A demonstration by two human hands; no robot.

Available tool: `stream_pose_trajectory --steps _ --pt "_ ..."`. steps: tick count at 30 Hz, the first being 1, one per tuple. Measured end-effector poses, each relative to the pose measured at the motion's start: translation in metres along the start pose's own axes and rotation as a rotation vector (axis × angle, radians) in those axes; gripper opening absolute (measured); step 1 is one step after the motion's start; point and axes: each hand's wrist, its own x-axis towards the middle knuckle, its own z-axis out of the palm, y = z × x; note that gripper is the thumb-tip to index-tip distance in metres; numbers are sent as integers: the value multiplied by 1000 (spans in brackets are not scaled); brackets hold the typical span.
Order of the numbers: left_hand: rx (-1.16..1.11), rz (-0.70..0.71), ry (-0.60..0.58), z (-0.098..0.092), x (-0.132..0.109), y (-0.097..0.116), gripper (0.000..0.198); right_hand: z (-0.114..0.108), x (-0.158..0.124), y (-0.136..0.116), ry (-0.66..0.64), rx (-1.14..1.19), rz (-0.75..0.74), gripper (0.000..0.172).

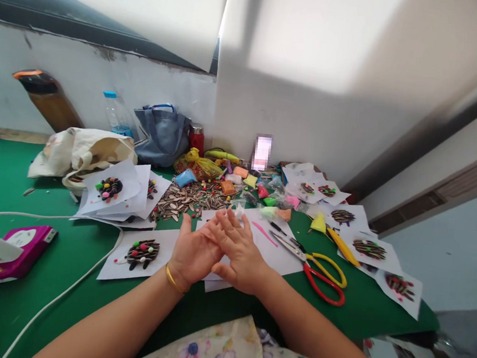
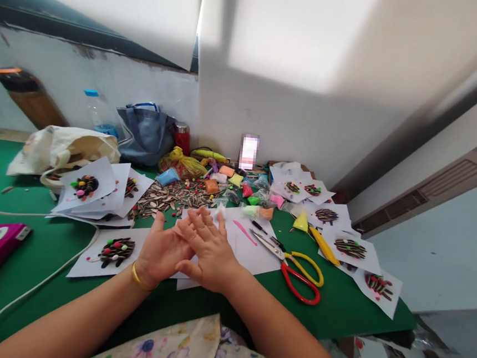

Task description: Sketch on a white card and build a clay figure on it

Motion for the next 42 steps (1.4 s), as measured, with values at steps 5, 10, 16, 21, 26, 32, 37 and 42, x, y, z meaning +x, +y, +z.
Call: stream_pose_trajectory --steps 5,10,16,21,26,32,37,42 --pt "-50 37 50 1 0 1 79 -5 0 7 174 150 207 37" --pt "-71 11 63 -1 1 -1 78 11 1 0 216 248 264 18" --pt "54 77 48 -1 5 1 72 0 4 21 289 339 273 7" --pt "656 293 391 -23 19 5 39 -12 -8 75 170 222 341 6" --pt "1559 462 227 -42 28 2 23 5 -17 100 28 204 340 6" --pt "2069 478 67 -41 25 -7 38 18 -15 99 7 203 346 7" --pt "2167 450 10 -41 26 -10 47 19 -17 99 11 197 356 6" --pt "2190 431 -12 -41 25 -11 43 20 -19 98 9 156 369 4"
